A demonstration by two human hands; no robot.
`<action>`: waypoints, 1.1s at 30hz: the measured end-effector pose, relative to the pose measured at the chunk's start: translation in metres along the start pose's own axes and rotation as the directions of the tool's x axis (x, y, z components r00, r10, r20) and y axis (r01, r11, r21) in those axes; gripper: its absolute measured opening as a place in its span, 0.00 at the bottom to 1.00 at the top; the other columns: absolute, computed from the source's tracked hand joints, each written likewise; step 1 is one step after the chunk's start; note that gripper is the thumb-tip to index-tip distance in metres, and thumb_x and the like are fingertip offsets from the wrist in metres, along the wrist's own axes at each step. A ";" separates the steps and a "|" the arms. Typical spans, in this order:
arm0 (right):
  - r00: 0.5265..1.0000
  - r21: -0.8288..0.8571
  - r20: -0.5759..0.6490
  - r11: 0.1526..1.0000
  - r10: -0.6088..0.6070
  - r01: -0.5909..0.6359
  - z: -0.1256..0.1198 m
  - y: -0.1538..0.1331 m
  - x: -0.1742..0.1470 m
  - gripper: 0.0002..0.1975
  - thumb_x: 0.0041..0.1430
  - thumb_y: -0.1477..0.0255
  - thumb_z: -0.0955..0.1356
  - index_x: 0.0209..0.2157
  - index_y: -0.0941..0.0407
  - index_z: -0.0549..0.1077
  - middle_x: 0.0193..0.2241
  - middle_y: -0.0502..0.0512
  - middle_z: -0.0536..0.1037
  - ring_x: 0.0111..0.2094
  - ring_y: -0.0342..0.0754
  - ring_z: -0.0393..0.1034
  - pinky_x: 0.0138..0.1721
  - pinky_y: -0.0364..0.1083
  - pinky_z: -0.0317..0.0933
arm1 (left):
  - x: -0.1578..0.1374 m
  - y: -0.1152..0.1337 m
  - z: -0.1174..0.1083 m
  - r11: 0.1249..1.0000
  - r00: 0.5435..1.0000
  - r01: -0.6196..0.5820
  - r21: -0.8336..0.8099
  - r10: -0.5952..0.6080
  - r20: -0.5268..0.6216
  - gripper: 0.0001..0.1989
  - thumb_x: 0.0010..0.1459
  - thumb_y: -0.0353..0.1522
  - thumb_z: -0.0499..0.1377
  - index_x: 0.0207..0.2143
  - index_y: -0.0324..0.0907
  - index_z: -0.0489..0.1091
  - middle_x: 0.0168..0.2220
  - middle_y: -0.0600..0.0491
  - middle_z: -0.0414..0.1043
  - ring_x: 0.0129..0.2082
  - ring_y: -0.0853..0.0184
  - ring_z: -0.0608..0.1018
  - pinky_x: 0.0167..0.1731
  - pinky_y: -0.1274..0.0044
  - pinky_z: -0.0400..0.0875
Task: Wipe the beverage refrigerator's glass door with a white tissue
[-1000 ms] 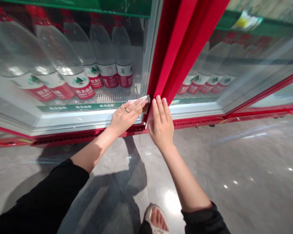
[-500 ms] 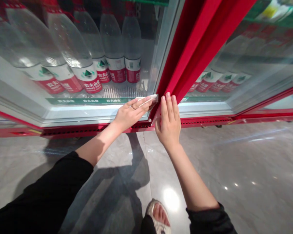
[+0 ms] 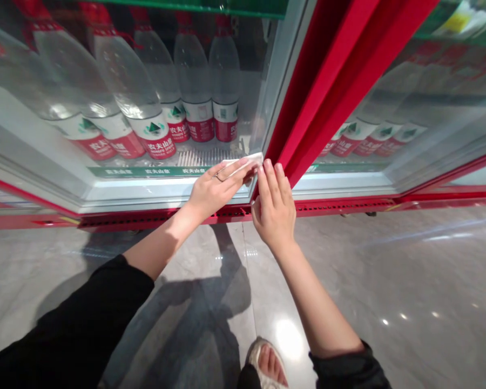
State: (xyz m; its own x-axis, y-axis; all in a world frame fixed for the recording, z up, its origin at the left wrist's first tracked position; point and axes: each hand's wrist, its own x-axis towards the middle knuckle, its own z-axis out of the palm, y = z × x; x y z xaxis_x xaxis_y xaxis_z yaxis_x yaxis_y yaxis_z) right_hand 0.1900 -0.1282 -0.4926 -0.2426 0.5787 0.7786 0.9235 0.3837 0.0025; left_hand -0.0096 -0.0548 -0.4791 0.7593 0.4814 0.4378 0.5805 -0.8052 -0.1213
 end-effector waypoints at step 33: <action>0.998 0.087 0.012 0.994 -0.064 0.063 0.017 -0.046 0.011 0.47 0.67 0.83 0.63 0.80 0.49 0.40 0.77 0.61 0.60 0.80 0.54 0.45 0.77 0.62 0.55 | -0.061 -0.053 -0.051 0.984 0.988 0.128 0.121 -0.116 -0.097 0.34 0.77 0.21 0.38 0.80 0.44 0.36 0.78 0.50 0.53 0.78 0.60 0.49 0.77 0.59 0.56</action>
State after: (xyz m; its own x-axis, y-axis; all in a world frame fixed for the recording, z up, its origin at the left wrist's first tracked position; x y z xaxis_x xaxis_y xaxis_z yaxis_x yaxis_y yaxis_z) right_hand 0.1400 -0.1273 -0.4947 -0.3050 0.5614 0.7693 0.8771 0.4803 -0.0027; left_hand -0.1014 -0.0588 -0.4538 0.6546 0.5359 0.5331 0.7040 -0.6892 -0.1716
